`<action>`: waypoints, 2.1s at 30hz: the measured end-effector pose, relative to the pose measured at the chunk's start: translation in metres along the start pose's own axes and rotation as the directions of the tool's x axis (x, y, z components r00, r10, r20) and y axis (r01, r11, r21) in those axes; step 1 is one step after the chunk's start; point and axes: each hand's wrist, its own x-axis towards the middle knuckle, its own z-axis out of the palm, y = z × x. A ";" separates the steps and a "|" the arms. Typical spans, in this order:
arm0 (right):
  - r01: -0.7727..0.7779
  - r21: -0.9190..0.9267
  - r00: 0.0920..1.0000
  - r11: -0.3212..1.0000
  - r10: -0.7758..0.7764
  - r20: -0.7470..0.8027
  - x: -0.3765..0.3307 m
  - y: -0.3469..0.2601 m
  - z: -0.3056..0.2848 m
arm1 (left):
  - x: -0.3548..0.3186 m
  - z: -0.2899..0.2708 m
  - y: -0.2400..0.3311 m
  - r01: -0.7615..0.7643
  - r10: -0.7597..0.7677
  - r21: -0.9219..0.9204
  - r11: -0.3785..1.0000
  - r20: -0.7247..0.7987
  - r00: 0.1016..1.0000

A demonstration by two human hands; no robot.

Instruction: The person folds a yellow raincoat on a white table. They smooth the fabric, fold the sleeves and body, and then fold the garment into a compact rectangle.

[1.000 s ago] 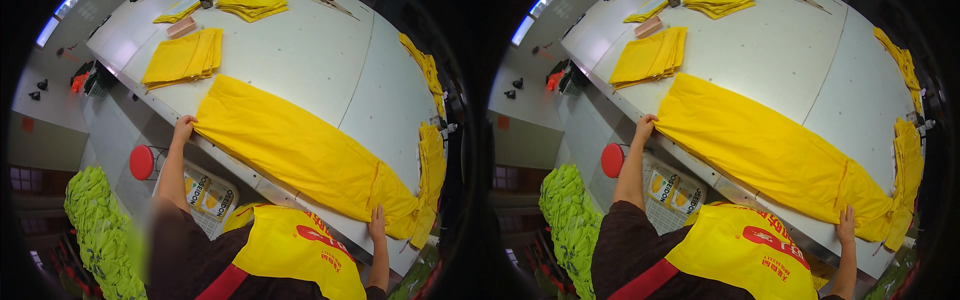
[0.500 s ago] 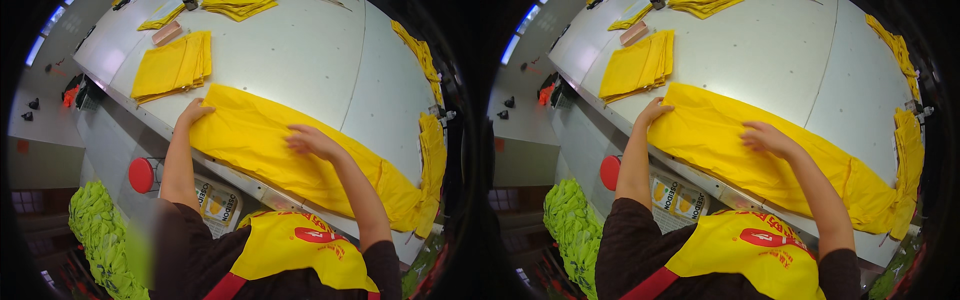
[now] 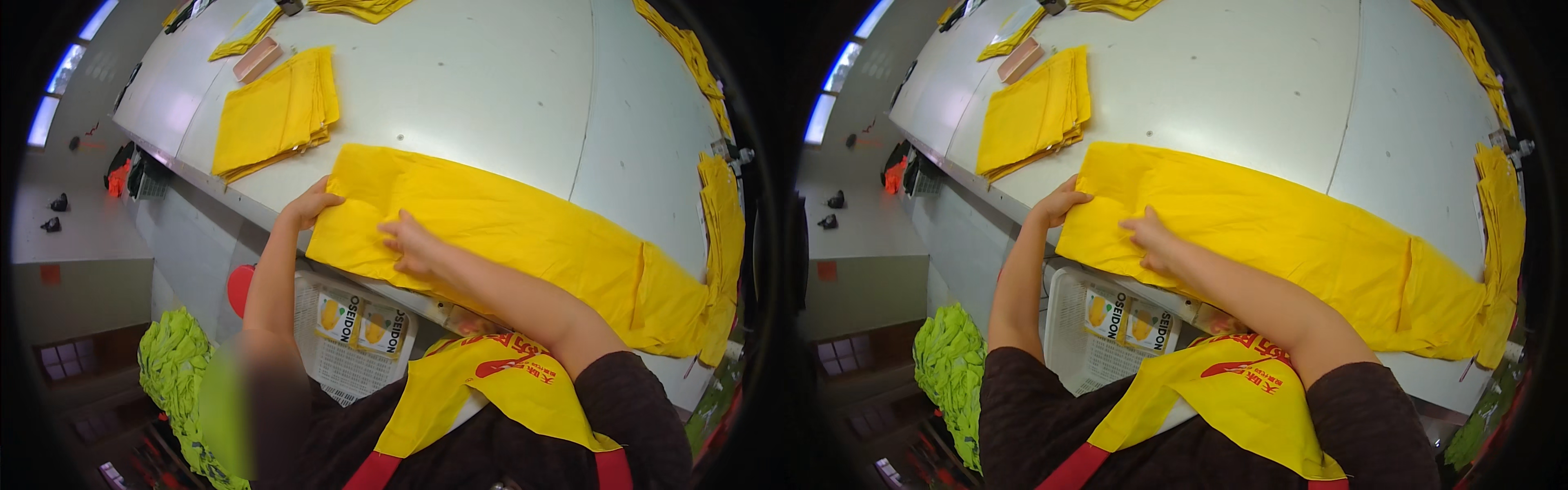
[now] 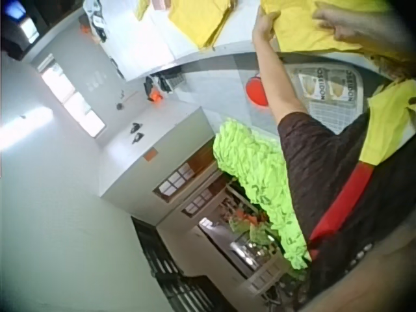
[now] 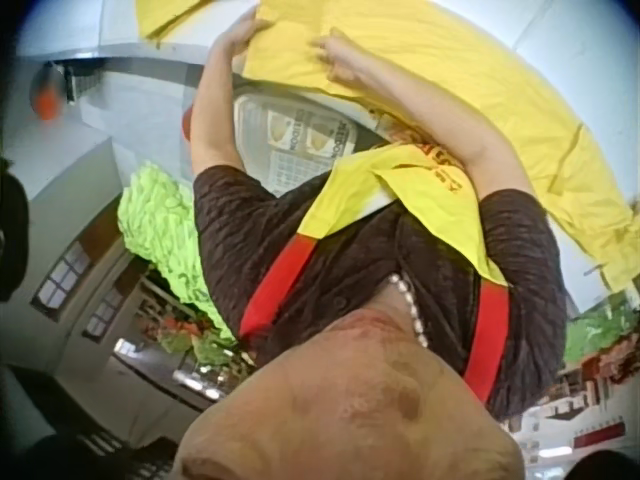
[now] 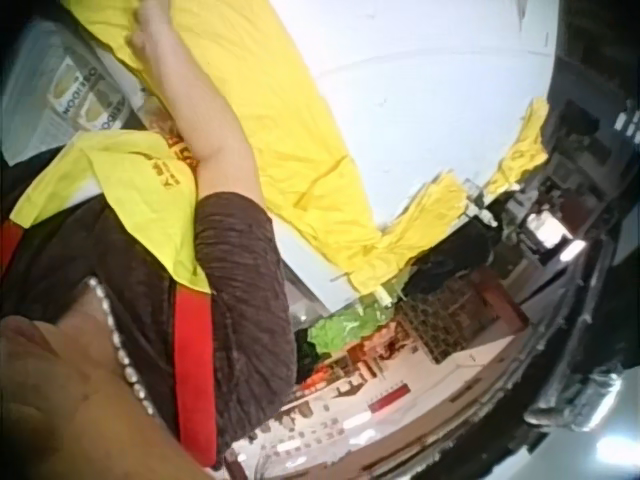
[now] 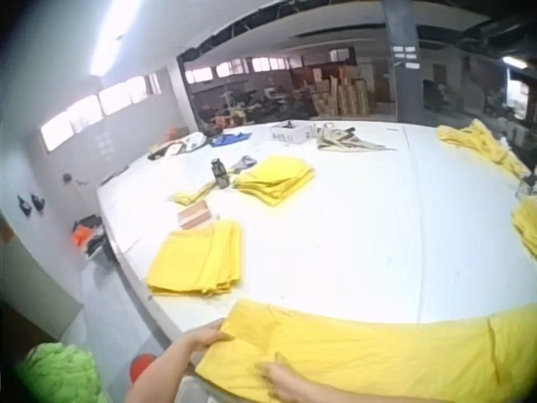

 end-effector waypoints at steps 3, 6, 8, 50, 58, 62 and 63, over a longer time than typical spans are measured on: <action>0.185 -0.194 0.982 0.963 -0.187 0.008 -0.018 0.045 -0.006 | -0.023 0.023 0.016 -0.127 0.135 -0.104 0.986 0.065 0.989; 0.509 -0.246 0.857 0.824 -0.511 0.062 0.001 0.099 -0.032 | -0.042 0.085 0.045 -0.273 0.272 -0.018 0.962 0.143 0.951; 0.496 -0.413 0.867 0.764 -0.457 0.196 -0.021 0.095 -0.044 | -0.056 0.144 0.057 -0.305 0.272 0.209 0.929 0.173 0.947; 0.888 -0.448 0.091 -0.103 -0.917 0.389 -0.341 -0.071 -0.228 | -0.021 0.417 -0.111 -0.368 0.849 0.928 0.057 0.148 0.507; 0.460 -0.674 0.615 0.578 -0.755 -0.228 -0.324 0.040 -0.470 | -0.017 0.382 -0.110 -0.466 0.762 0.822 0.327 0.062 0.645; -0.186 -0.979 0.158 -0.085 -0.986 0.055 -0.346 0.026 -0.467 | -0.019 0.378 -0.111 -0.460 0.746 0.808 0.369 0.039 0.665; -0.229 -0.973 0.094 -0.004 -0.995 -0.018 -0.347 0.017 -0.489 | -0.019 0.379 -0.110 -0.467 0.746 0.802 0.372 0.041 0.665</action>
